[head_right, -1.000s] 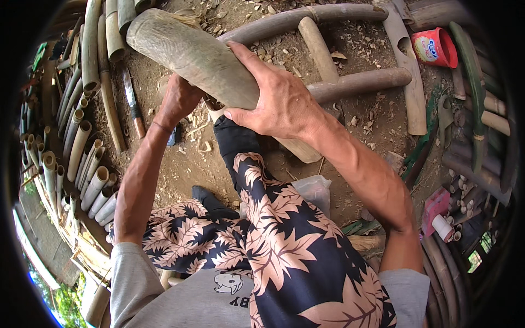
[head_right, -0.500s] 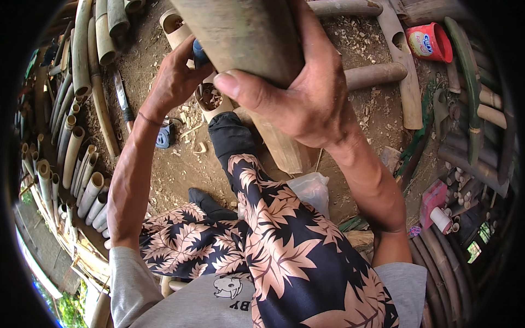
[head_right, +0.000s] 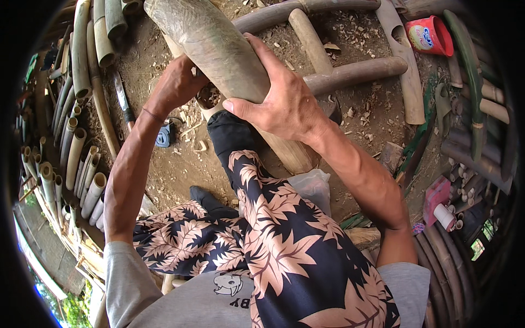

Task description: The person carves and fits bamboo pieces together, using a blade to shape holes and join multiple bamboo poles into a structural frame.

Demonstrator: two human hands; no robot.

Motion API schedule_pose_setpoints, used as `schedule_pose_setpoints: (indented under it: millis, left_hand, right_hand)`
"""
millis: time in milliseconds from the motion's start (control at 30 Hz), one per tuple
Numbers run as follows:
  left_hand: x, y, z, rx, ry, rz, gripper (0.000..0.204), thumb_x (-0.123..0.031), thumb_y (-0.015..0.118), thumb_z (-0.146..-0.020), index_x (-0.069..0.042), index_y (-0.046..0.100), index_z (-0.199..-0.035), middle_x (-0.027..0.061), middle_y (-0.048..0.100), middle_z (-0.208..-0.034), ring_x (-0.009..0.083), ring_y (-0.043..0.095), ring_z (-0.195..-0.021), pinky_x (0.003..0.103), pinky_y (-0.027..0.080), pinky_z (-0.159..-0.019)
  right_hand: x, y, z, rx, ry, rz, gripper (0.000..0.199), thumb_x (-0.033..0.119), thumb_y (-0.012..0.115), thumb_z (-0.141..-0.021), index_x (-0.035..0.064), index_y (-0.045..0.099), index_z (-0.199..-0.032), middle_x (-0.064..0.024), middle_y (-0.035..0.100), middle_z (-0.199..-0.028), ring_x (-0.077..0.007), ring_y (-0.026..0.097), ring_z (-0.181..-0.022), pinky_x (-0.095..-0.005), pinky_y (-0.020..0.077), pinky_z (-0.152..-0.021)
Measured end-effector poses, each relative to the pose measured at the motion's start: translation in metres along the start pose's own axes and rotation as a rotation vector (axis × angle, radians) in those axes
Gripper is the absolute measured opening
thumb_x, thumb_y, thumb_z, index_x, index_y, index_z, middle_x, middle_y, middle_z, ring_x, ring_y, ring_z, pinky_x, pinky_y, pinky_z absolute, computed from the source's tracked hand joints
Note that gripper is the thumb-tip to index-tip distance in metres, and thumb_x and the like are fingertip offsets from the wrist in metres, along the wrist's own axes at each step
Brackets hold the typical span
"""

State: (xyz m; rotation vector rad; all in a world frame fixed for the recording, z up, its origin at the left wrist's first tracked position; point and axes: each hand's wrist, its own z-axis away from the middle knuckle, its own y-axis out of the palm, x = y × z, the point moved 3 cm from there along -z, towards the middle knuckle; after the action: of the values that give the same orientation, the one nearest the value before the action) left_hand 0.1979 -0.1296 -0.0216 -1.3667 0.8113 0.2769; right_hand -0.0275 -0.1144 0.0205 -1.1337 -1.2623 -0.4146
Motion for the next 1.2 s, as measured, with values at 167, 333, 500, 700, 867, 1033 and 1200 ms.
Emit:
schedule_pose_setpoints:
  millis: [167,333,500,700,867,1033,1200]
  left_hand:
    - [0.006,-0.008,0.01,-0.013,-0.118,0.05,0.041,-0.015,0.071,-0.084,-0.01,0.056,-0.121,0.0182,0.068,-0.104,0.0388,0.066,-0.096,0.044,0.053,-0.083]
    - [0.011,-0.012,0.028,-0.151,-0.034,0.073,0.031,-0.008,0.07,-0.084,-0.004,0.064,-0.114,0.016,0.071,-0.101,0.0269,0.071,-0.089,0.037,0.057,-0.075]
    - [0.027,-0.016,0.05,-0.192,0.08,0.014,0.031,-0.006,0.071,-0.084,-0.003,0.064,-0.114,0.017,0.07,-0.107,0.0287,0.068,-0.099,0.039,0.055,-0.082]
    - [0.037,-0.014,0.059,-0.236,0.018,0.021,0.029,-0.011,0.068,-0.084,-0.001,0.065,-0.111,0.0204,0.068,-0.111,0.0398,0.063,-0.103,0.043,0.05,-0.09]
    - [0.027,-0.01,0.056,-0.215,0.029,0.126,0.04,-0.007,0.069,-0.082,-0.002,0.06,-0.121,0.0203,0.064,-0.119,0.0389,0.062,-0.107,0.045,0.05,-0.091]
    - [-0.021,-0.006,0.042,-0.044,0.007,0.17,0.044,-0.012,0.072,-0.086,-0.008,0.055,-0.127,0.0169,0.066,-0.115,0.0332,0.066,-0.107,0.041,0.053,-0.09]
    - [-0.019,-0.02,0.014,-0.148,-0.128,0.255,0.038,-0.023,0.073,-0.087,-0.011,0.056,-0.119,0.0161,0.07,-0.096,0.036,0.069,-0.086,0.043,0.053,-0.072]
  right_hand:
    - [0.026,-0.008,-0.006,-0.24,-0.157,-0.261,0.099,0.034,0.08,-0.073,-0.0055,0.028,-0.148,-0.0296,0.05,-0.135,-0.0369,0.054,-0.125,-0.042,0.0447,-0.106]
    - [0.025,0.005,-0.018,0.115,0.063,-0.008,0.102,0.036,0.081,-0.072,-0.0053,0.028,-0.149,-0.0276,0.05,-0.138,-0.0333,0.05,-0.13,-0.0387,0.0398,-0.109]
    - [0.045,0.013,-0.021,0.138,0.001,-0.039,0.101,0.035,0.08,-0.072,-0.0047,0.028,-0.149,-0.0296,0.053,-0.135,-0.0363,0.056,-0.124,-0.0401,0.0426,-0.109]
    - [0.047,0.022,-0.035,0.142,-0.035,-0.004,0.098,0.035,0.079,-0.071,0.001,0.032,-0.15,-0.0283,0.056,-0.132,-0.0377,0.059,-0.12,-0.0418,0.0453,-0.107]
    - [0.038,0.027,-0.042,0.258,0.089,0.115,0.096,0.037,0.079,-0.073,-0.0002,0.033,-0.148,-0.0287,0.055,-0.132,-0.0395,0.061,-0.117,-0.0433,0.0461,-0.105]
    - [0.038,0.005,-0.033,0.0,-0.094,-0.156,0.098,0.04,0.077,-0.074,-0.008,0.03,-0.145,-0.0289,0.059,-0.122,-0.0369,0.064,-0.106,-0.0448,0.0534,-0.094]
    - [0.064,-0.026,-0.038,-0.043,-0.087,-0.19,0.093,0.036,0.077,-0.076,-0.0074,0.031,-0.144,-0.0236,0.053,-0.129,-0.03,0.055,-0.117,-0.0404,0.0451,-0.099]
